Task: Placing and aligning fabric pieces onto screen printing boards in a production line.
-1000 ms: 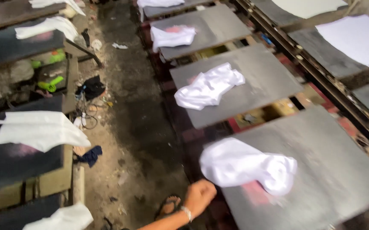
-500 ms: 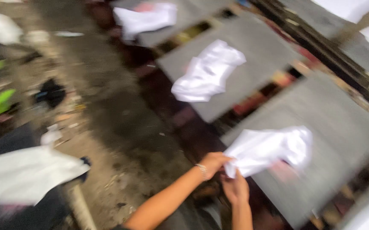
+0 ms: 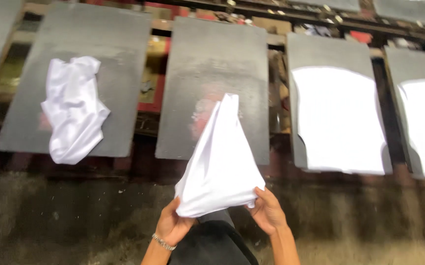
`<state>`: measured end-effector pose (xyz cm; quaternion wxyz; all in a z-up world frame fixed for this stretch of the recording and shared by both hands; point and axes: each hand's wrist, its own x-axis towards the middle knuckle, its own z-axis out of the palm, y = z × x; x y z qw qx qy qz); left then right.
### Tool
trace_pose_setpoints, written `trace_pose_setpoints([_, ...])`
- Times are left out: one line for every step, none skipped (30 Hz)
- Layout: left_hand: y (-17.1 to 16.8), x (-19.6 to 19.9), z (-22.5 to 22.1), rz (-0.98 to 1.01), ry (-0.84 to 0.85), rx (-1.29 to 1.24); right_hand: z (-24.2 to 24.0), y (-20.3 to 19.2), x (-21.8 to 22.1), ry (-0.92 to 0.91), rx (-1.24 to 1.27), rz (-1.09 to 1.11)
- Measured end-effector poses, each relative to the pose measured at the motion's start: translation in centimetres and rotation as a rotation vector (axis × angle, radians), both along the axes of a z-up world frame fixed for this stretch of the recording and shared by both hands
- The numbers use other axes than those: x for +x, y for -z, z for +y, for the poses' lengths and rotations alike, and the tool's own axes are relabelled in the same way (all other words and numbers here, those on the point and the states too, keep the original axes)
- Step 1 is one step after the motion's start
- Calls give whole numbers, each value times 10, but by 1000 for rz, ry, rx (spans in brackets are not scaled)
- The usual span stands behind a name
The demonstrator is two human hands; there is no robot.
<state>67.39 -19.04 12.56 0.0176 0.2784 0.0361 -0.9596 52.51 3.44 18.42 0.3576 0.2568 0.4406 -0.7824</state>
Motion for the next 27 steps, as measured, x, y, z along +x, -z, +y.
trace_pose_setpoints([17, 15, 2, 129, 70, 40, 17, 11, 3, -52, 0, 58])
trace_pose_setpoints([22, 23, 4, 129, 95, 41, 23, 3, 6, -26, 1, 60])
trace_pose_setpoints([27, 32, 4, -43, 230, -14, 29, -5, 9, -83, 135, -4])
trace_pose_setpoints([32, 41, 3, -214, 357, -74, 33, -12, 12, -149, 264, -69])
trace_pose_setpoints([-2, 31, -1, -213, 374, -79, 42, -9, 16, -131, 261, -70])
trace_pose_setpoints([-37, 22, -4, -334, 569, -240, 51, -6, 21, -177, 317, -139])
trace_pose_setpoints([-72, 12, -7, -451, 760, -405, 60, -4, 27, -223, 371, -208])
trace_pose_setpoints([-65, 16, -15, -446, 772, -413, 62, -13, 27, -209, 367, -205])
trace_pose_setpoints([-58, 20, -23, -383, 748, -546, 64, -22, 28, -244, 397, -223])
trace_pose_setpoints([-50, 25, -30, -321, 714, -672, 66, -31, 28, -288, 431, -242])
trace_pose_setpoints([-50, 24, -37, -319, 718, -675, 70, -38, 22, -283, 429, -241])
trace_pose_setpoints([-51, 25, -45, -274, 575, -763, 74, -44, 16, -164, 342, -79])
trace_pose_setpoints([-52, 25, -53, -228, 431, -848, 77, -50, 10, -44, 253, 82])
trace_pose_setpoints([-69, 19, -64, -235, 426, -853, 74, -67, -5, -49, 246, 80])
trace_pose_setpoints([-87, 12, -74, -40, 344, -1037, 71, -83, -20, 10, 254, 217])
trace_pose_setpoints([-106, 2, -85, 165, 254, -1213, 68, -101, -39, 69, 257, 360])
trace_pose_setpoints([-117, -14, -95, 161, 246, -1223, 67, -101, -58, 63, 247, 364])
trace_pose_setpoints([-128, -29, -104, 270, 122, -1216, 65, -100, -80, 129, 121, 485])
trace_pose_setpoints([-138, -43, -114, 380, -1, -1206, 61, -99, -103, 193, -14, 600])
trace_pose_setpoints([-155, -65, -119, 367, -21, -1220, 36, -118, -118, 171, -30, 599])
trace_pose_setpoints([-173, -88, -125, 237, -49, -1292, 11, -138, -134, 184, -21, 689])
trace_pose_setpoints([-192, -114, -134, 110, -83, -1362, -17, -158, -152, 198, -20, 786])
trace_pose_setpoints([-199, -145, -136, 101, -110, -1376, -34, -160, -174, 179, -44, 792])
trace_pose_setpoints([-209, -174, -143, 83, -99, -1269, -56, -163, -196, 201, -77, 667])
trace_pose_setpoints([-220, -203, -151, 69, -90, -1162, -79, -168, -218, 218, -108, 540])
trace_pose_setpoints([-207, -236, -163, 68, -124, -1182, -90, -148, -253, 194, -137, 552])
trace_pose_setpoints([-195, -269, -177, -14, -65, -1138, -103, -129, -288, 188, -159, 503])
